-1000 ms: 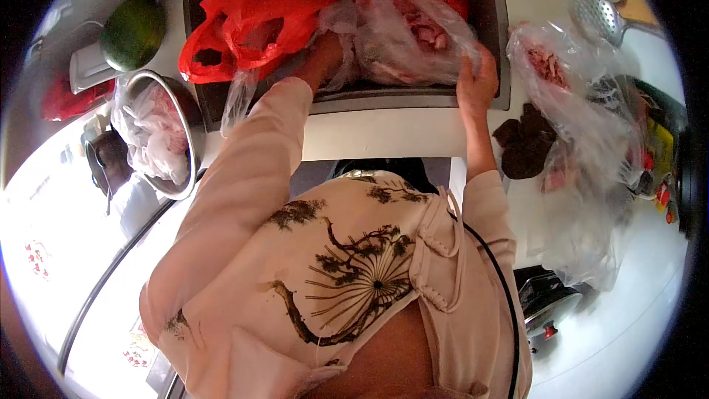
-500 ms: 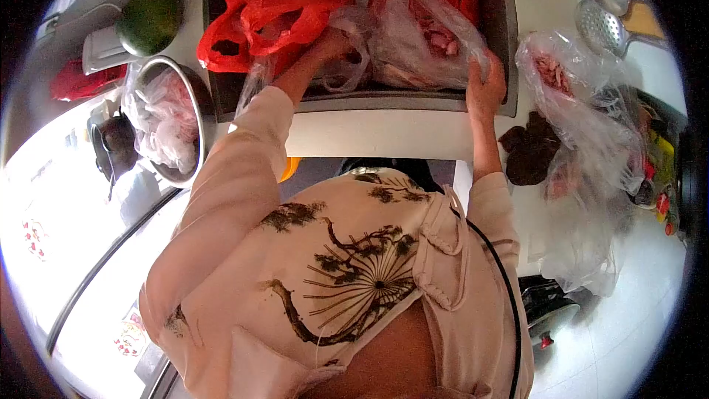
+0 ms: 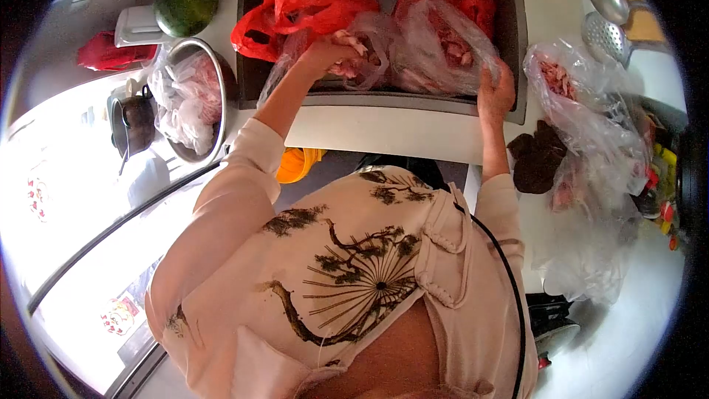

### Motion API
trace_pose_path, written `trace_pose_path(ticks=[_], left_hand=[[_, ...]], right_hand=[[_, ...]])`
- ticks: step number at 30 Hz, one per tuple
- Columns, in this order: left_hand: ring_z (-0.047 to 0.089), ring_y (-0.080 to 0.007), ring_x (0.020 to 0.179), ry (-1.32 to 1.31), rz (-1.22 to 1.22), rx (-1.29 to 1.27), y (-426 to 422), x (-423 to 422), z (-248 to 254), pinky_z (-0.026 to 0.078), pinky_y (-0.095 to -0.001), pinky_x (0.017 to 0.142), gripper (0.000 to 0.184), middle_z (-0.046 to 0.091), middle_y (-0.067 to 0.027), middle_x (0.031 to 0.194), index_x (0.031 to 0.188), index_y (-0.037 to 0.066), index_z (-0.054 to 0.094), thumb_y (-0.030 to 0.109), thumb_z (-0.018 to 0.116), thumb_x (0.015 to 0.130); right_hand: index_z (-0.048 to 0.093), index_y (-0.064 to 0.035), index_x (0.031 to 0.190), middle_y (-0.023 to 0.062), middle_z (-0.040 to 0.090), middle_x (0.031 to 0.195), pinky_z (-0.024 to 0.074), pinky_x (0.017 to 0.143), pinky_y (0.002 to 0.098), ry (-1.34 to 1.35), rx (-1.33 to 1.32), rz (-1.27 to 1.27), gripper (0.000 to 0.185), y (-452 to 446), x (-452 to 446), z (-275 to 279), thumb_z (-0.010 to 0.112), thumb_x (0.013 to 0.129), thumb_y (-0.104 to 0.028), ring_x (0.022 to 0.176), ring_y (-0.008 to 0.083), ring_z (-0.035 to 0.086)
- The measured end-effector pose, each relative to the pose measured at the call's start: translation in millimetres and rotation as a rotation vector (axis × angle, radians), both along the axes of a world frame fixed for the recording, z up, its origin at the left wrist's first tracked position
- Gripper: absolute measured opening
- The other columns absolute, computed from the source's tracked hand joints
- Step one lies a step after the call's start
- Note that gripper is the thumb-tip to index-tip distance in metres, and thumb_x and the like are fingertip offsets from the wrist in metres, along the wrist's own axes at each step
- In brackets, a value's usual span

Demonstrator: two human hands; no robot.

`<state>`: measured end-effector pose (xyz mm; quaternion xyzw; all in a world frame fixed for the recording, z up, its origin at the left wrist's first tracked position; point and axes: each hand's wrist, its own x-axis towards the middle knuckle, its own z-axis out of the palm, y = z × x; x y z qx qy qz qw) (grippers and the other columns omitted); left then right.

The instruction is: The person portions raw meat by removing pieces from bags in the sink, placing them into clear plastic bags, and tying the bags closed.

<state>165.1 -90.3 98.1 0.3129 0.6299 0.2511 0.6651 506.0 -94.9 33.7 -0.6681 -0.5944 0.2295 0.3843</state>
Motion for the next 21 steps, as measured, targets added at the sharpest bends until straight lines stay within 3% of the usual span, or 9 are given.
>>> trace_pose_path(ticks=[7,9,11,13,15,17,19,20,21], left_hand=[[0.059,-0.0103,0.057,-0.047,0.075,0.149,16,47,35,0.054,-0.0263,0.050,0.016,0.062,-0.0060,0.082,0.093,0.001,0.059,0.004,0.062,0.078],[0.060,-0.0103,0.062,-0.052,0.055,0.306,28,84,34,0.052,-0.0265,0.049,0.014,0.062,-0.0061,0.076,0.092,0.001,0.060,0.006,0.063,0.079],[0.060,-0.0096,0.071,0.071,-0.019,0.352,36,122,33,0.051,-0.0233,0.050,0.016,0.062,-0.0039,0.082,0.094,0.002,0.058,0.007,0.064,0.080],[0.057,-0.0102,0.082,0.254,-0.241,0.571,52,149,-20,0.050,-0.0254,0.061,0.024,0.061,-0.0010,0.090,0.100,0.005,0.055,0.012,0.066,0.079],[0.055,-0.0105,0.085,0.201,-0.409,0.645,55,173,-60,0.049,-0.0274,0.069,0.025,0.060,-0.0003,0.091,0.102,0.007,0.055,0.015,0.065,0.080],[0.053,-0.0109,0.088,0.148,-0.576,0.721,53,183,-61,0.047,-0.0295,0.076,0.026,0.060,0.0005,0.093,0.104,0.009,0.056,0.017,0.064,0.081],[0.053,-0.0141,0.094,0.363,-0.566,0.382,56,185,-58,0.043,-0.0344,0.088,0.026,0.061,-0.0010,0.095,0.109,0.010,0.057,0.020,0.059,0.085],[0.055,-0.0156,0.095,0.542,-0.651,0.654,55,171,-61,0.045,-0.0346,0.086,0.026,0.061,-0.0024,0.096,0.110,0.009,0.057,0.020,0.056,0.087],[0.056,-0.0170,0.097,0.404,-0.512,0.595,56,150,-62,0.047,-0.0346,0.084,0.026,0.062,-0.0038,0.098,0.111,0.008,0.056,0.020,0.054,0.088]], right_hand=[[0.054,-0.0030,0.112,0.0150,0.059,0.105,0.0410,0.085,0.0338,0.177,-0.049,-0.048,0.038,0,2,3,0.054,0.087,-0.032,0.097,0.0282,0.056],[0.054,-0.0028,0.113,0.0153,0.058,0.107,0.0408,0.086,0.0338,0.176,-0.070,-0.049,0.040,-1,1,11,0.053,0.088,-0.033,0.098,0.0282,0.056],[0.052,-0.0023,0.115,0.0164,0.057,0.109,0.0407,0.086,0.0341,0.214,-0.112,-0.059,0.043,0,4,2,0.049,0.089,-0.036,0.099,0.0286,0.055],[0.054,-0.0015,0.112,0.0165,0.058,0.107,0.0413,0.085,0.0350,0.222,-0.100,-0.098,0.038,0,-2,20,0.050,0.089,-0.032,0.098,0.0292,0.056],[0.055,-0.0007,0.110,0.0167,0.059,0.105,0.0418,0.085,0.0359,0.231,-0.093,-0.138,0.034,-2,0,24,0.050,0.089,-0.027,0.097,0.0298,0.056],[0.055,-0.0004,0.111,0.0168,0.059,0.104,0.0418,0.085,0.0356,0.293,-0.081,-0.114,0.035,0,5,16,0.048,0.090,-0.027,0.097,0.0291,0.057],[0.055,0.0002,0.111,0.0172,0.060,0.102,0.0420,0.084,0.0356,0.364,-0.086,-0.164,0.035,3,7,11,0.048,0.090,-0.027,0.096,0.0290,0.057],[0.055,0.0008,0.111,0.0176,0.060,0.101,0.0421,0.084,0.0356,0.438,-0.097,-0.202,0.036,0,6,9,0.048,0.090,-0.028,0.095,0.0288,0.057],[0.055,0.0008,0.111,0.0176,0.060,0.101,0.0421,0.084,0.0356,0.444,-0.101,-0.208,0.036,-1,7,7,0.048,0.090,-0.028,0.095,0.0288,0.057]])
